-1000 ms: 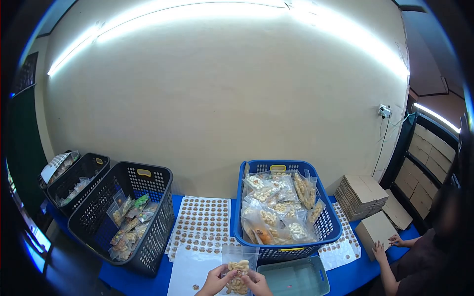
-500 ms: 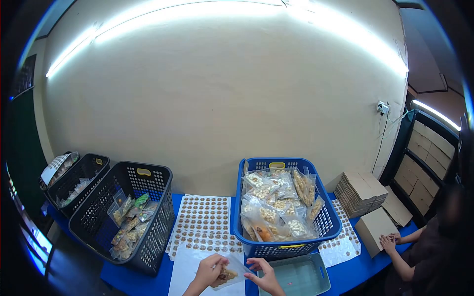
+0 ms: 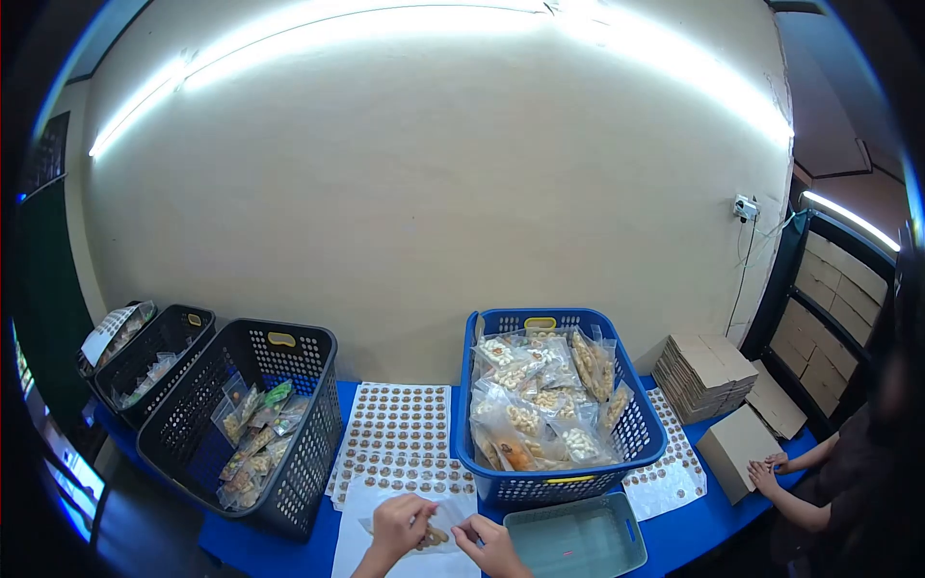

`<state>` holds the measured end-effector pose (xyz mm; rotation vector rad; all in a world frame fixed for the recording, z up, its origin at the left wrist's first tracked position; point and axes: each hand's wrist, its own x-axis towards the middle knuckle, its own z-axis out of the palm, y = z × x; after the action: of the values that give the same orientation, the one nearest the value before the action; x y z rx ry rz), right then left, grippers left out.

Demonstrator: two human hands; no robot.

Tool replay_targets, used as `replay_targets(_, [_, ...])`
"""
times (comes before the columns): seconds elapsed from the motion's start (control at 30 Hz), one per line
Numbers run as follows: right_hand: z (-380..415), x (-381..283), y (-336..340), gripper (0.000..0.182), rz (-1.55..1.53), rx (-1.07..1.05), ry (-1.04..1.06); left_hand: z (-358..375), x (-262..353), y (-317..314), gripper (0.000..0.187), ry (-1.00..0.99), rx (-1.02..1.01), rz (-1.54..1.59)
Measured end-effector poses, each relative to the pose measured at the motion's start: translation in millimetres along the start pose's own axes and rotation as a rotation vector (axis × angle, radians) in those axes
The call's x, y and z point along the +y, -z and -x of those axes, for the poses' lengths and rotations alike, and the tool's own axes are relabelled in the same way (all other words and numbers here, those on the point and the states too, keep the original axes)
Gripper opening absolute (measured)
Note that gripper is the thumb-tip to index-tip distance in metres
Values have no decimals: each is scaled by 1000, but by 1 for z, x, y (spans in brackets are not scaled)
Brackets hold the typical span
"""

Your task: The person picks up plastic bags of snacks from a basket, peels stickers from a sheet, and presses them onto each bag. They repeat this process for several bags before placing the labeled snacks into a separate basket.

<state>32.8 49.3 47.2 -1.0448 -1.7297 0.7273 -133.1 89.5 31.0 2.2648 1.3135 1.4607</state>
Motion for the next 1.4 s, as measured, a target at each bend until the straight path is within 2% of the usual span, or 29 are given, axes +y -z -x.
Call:
replay_targets(0.17, [2,-4,-2,15,-29,-49,11,-12,4,22,17,17,136,-22])
replay_targets(0.27, [10,14,-1,13,-58,-98,1,-13,-8,30,20,159,325,25])
replay_targets(0.33, [12,19,3,13,-72,-83,8,-15,-22,52,24,397,342,178])
replay_targets(0.4, [11,8,10,16,-64,-20,26,-16,-20,58,24,450,177,233])
replay_targets(0.43, [8,-2,14,28,-36,-2,19,-13,-17,51,24,487,68,286])
replay_targets(0.53, [-5,-32,21,36,348,60,372,6,-13,17,22,527,-339,476])
replay_targets(0.57, [-6,-40,22,27,382,41,415,13,-11,6,22,610,-465,596])
replay_targets(0.6, [-3,-38,21,28,366,-41,389,20,-13,-3,22,691,-596,712])
replay_targets(0.67, [10,-23,16,30,332,-197,334,33,-30,-19,29,692,-899,876])
replay_targets(0.7, [8,-13,15,36,287,-393,217,20,-12,-9,33,701,-939,820])
replay_targets(0.8, [12,1,24,16,120,-214,209,25,-32,-12,32,629,-660,948])
replay_targets(0.83, [12,-1,28,15,4,-178,64,20,-34,-4,32,571,-647,867])
replay_targets(0.87, [12,2,30,16,22,-151,40,17,-32,6,28,543,-626,793])
replay_targets(0.93, [9,8,30,17,48,-101,-4,11,-15,13,24,271,-545,489])
replay_targets(1.03, [2,17,14,17,11,-79,-42,12,20,-7,16,129,-323,308])
replay_targets(1.13, [-4,22,3,19,10,-17,-38,9,15,-21,12,283,-143,328])
replay_targets(1.27, [-8,2,5,21,76,7,-20,5,9,-22,7,252,48,248])
replay_targets(1.3, [-7,1,4,21,85,4,2,1,6,-22,11,436,126,363])
replay_targets(1.4, [-4,2,-4,20,57,5,53,-11,1,-9,12,271,168,163])
